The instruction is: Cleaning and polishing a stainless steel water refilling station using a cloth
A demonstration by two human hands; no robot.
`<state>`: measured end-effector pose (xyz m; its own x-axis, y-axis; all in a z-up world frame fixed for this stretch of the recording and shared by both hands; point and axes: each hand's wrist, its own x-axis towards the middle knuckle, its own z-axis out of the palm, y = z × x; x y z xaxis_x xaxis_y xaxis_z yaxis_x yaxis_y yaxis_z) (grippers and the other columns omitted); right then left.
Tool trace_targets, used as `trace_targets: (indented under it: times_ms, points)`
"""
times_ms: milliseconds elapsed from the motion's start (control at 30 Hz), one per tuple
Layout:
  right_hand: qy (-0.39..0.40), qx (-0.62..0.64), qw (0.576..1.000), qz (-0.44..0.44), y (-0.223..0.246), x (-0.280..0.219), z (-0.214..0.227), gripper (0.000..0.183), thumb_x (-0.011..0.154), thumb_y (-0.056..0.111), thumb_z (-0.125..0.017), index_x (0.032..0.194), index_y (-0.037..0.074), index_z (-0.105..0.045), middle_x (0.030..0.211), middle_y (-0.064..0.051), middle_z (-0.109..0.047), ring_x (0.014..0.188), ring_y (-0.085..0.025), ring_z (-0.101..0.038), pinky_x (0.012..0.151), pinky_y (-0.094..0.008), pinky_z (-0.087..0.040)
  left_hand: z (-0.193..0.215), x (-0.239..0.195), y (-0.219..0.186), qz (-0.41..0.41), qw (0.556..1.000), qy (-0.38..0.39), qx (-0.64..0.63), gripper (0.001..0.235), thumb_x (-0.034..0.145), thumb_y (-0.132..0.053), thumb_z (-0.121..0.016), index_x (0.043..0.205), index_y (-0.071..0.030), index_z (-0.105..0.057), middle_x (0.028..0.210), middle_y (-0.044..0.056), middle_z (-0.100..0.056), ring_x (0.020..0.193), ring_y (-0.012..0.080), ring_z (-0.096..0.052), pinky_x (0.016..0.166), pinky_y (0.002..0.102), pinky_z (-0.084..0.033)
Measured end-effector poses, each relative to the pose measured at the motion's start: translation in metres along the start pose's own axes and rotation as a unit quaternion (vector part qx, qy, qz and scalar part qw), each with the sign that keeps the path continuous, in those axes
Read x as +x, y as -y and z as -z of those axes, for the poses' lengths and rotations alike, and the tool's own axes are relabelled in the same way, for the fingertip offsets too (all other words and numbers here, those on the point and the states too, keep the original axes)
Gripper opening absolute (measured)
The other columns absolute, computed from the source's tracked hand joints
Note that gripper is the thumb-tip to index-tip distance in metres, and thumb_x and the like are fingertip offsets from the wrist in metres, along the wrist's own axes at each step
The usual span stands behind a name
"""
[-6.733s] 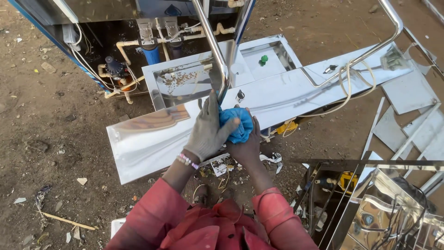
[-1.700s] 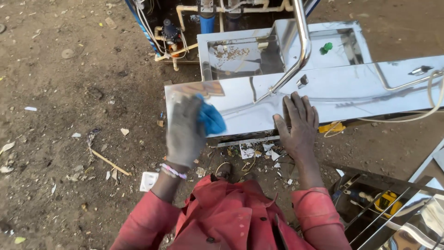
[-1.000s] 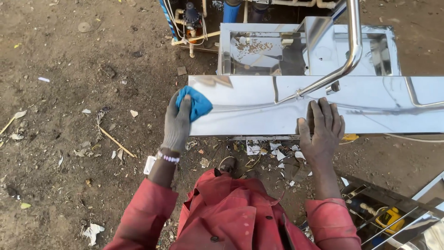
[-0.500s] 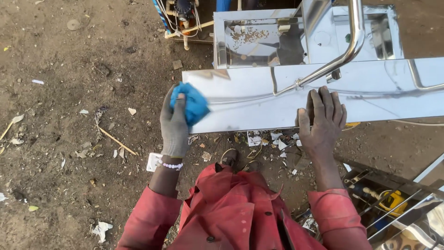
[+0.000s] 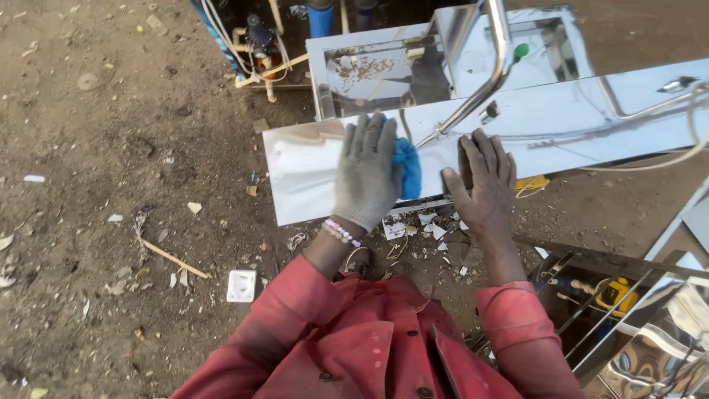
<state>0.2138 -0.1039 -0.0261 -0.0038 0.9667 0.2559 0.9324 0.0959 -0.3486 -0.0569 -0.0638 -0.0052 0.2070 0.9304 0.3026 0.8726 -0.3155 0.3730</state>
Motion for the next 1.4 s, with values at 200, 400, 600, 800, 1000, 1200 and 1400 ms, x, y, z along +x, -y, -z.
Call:
trace_targets:
  times_ms: [200, 400, 600, 800, 1000, 1200, 1400]
  points:
    - [0.154, 0.359, 0.909, -0.148, 0.079, -0.007, 0.020, 0.094, 0.119, 0.081, -0.058, 0.201, 0.043, -0.030, 0.200, -0.030, -0.041, 0.177, -0.062, -0.046, 0.147, -0.086, -0.021, -0.017, -0.005, -0.022, -0.033, 0.960, -0.086, -0.263, 0.106, 0.106, -0.033, -0.088, 0.192, 0.004, -0.038, 0.188, 0.034, -0.058, 0.175, 0.0551, -0.057, 0.154, 0.067, -0.035]
    - [-0.075, 0.163, 0.983, 0.047, 0.064, -0.023, -0.051, 0.035, 0.114, 0.035, -0.078, 0.145, 0.021, -0.086, 0.160, -0.009, -0.081, 0.162, -0.038, -0.072, 0.140, -0.064, -0.048, -0.019, -0.021, -0.029, 0.070, 0.818, -0.170, -0.546, 0.089, 0.131, -0.049, -0.063, 0.204, -0.011, -0.026, 0.199, 0.017, -0.051, 0.177, 0.0336, -0.058, 0.154, 0.059, -0.040]
    - [-0.145, 0.021, 0.973, -0.179, -0.080, 0.008, 0.001, 0.063, 0.124, 0.019, -0.071, 0.183, 0.008, -0.055, 0.165, -0.027, -0.074, 0.150, -0.052, -0.073, 0.127, -0.068, -0.060, -0.024, -0.002, -0.047, -0.027, 0.867, -0.276, -0.414, 0.079, 0.128, -0.048, -0.061, 0.191, -0.001, -0.047, 0.192, 0.024, -0.056, 0.181, 0.0432, -0.052, 0.158, 0.070, -0.031]
    - [0.039, 0.104, 0.994, -0.015, -0.063, 0.032, 0.036, 0.068, 0.120, 0.014, -0.067, 0.187, 0.004, -0.058, 0.184, -0.041, -0.057, 0.171, -0.064, -0.050, 0.145, -0.075, -0.040, 0.001, 0.016, -0.063, 0.021, 0.981, 0.002, -0.193, 0.071, 0.117, -0.049, -0.071, 0.169, 0.000, -0.069, 0.162, 0.029, -0.080, 0.161, 0.0470, -0.072, 0.145, 0.069, -0.043]
    - [-0.082, -0.003, 0.997, 0.000, -0.193, 0.078, 0.031, 0.038, 0.126, 0.026, -0.065, 0.152, 0.007, -0.085, 0.156, -0.031, -0.078, 0.145, -0.059, -0.074, 0.122, -0.073, -0.058, -0.005, 0.018, -0.068, -0.074, 0.989, -0.059, -0.111, 0.052, 0.106, -0.035, -0.088, 0.148, -0.007, -0.079, 0.138, 0.020, -0.088, 0.146, 0.0493, -0.081, 0.131, 0.069, -0.057]
    - [-0.163, -0.085, 0.982, -0.032, -0.225, 0.112, -0.015, 0.045, 0.116, 0.029, -0.083, 0.157, 0.011, -0.088, 0.148, -0.031, -0.084, 0.141, -0.054, -0.078, 0.121, -0.068, -0.063, -0.004, 0.021, -0.073, -0.060, 0.990, -0.070, -0.110, 0.044, 0.107, -0.033, -0.088, 0.142, -0.007, -0.083, 0.136, 0.020, -0.089, 0.143, 0.0493, -0.082, 0.129, 0.068, -0.059]
    - [-0.161, -0.134, 0.978, 0.005, -0.266, 0.128, 0.007, 0.039, 0.116, 0.024, -0.086, 0.152, 0.012, -0.094, 0.147, -0.021, -0.090, 0.141, -0.046, -0.082, 0.124, -0.059, -0.061, -0.002, 0.024, -0.077, -0.072, 0.985, -0.110, -0.114, 0.035, 0.104, -0.024, -0.090, 0.133, -0.006, -0.084, 0.126, 0.019, -0.087, 0.139, 0.0510, -0.083, 0.122, 0.066, -0.062]
